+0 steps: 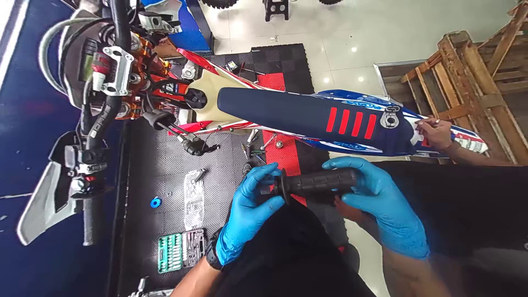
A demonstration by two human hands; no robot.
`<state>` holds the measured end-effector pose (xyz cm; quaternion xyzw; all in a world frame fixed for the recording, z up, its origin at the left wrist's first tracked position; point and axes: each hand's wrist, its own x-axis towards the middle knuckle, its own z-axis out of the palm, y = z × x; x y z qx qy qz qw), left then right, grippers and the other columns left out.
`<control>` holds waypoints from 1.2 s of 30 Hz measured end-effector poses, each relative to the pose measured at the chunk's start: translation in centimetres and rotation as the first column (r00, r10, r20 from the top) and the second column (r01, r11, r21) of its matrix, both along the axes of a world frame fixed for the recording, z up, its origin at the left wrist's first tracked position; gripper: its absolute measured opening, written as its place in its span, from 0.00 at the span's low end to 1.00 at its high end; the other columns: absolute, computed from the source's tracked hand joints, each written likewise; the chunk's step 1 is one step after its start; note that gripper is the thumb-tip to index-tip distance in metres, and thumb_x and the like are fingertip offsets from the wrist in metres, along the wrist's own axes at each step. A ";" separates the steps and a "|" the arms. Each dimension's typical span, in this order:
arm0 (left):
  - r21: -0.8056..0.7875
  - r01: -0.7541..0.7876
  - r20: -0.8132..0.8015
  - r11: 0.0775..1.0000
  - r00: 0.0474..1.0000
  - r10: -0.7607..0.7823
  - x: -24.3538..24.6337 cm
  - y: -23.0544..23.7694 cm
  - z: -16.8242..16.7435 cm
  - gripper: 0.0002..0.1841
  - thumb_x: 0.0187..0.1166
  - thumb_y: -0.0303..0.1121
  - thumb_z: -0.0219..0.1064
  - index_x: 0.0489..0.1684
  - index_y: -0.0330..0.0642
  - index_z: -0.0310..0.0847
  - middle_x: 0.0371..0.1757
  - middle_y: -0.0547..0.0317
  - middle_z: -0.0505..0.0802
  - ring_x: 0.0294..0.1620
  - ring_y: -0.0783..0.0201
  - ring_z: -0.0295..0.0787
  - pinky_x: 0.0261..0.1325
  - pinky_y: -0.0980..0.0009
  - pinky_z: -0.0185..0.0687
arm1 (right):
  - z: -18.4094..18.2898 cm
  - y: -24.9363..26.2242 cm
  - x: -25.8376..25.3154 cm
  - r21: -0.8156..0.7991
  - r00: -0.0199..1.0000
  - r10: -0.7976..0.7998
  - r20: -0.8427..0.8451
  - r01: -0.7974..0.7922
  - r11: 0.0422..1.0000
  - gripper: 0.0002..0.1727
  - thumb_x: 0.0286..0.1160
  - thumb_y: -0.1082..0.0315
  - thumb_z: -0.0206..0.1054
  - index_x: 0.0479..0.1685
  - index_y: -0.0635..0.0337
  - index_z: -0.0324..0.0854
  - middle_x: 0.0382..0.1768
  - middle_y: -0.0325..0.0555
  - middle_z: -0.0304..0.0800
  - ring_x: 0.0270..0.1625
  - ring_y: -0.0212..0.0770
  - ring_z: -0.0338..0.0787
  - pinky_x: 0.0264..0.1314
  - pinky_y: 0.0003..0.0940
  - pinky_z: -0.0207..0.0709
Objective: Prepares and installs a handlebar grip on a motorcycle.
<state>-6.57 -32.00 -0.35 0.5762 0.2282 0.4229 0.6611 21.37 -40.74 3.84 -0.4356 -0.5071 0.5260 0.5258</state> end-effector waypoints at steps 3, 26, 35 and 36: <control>-0.004 -0.054 -0.003 0.999 0.999 0.054 0.1 -0.5 0.0 0.30 0.67 0.30 0.81 0.73 0.40 0.80 0.66 0.57 0.89 0.64 0.61 0.88 0.69 0.66 0.86 | -1.0 0.9 -0.4 0.030 0.990 -0.071 -0.121 0.075 0.997 0.27 0.65 0.77 0.74 0.68 0.60 0.79 0.65 0.49 0.87 0.61 0.42 0.90 0.63 0.36 0.87; 0.230 -0.099 -0.071 0.968 0.990 0.118 0.4 -0.6 -0.4 0.28 0.65 0.34 0.85 0.67 0.48 0.84 0.66 0.59 0.88 0.69 0.61 0.84 0.71 0.65 0.84 | -3.7 2.5 -0.9 -0.028 0.930 -0.193 -0.314 0.194 0.981 0.25 0.70 0.73 0.71 0.70 0.60 0.78 0.60 0.47 0.89 0.57 0.39 0.90 0.59 0.36 0.87; 0.302 -0.099 -0.126 0.948 0.982 0.143 0.3 -1.0 -0.1 0.29 0.67 0.37 0.84 0.70 0.46 0.83 0.65 0.62 0.90 0.67 0.66 0.86 0.71 0.67 0.84 | -3.5 2.5 -1.4 -0.127 0.915 -0.297 -0.273 0.272 0.954 0.15 0.76 0.57 0.73 0.54 0.54 0.87 0.41 0.36 0.91 0.27 0.25 0.85 0.26 0.20 0.80; 0.306 -0.097 -0.134 0.947 0.981 0.143 0.2 -1.1 -0.1 0.29 0.67 0.36 0.84 0.70 0.45 0.83 0.64 0.61 0.90 0.65 0.65 0.87 0.71 0.66 0.85 | -3.5 2.5 -1.4 -0.140 0.917 -0.298 -0.267 0.269 0.953 0.15 0.77 0.54 0.72 0.51 0.54 0.87 0.37 0.35 0.91 0.24 0.24 0.83 0.24 0.19 0.79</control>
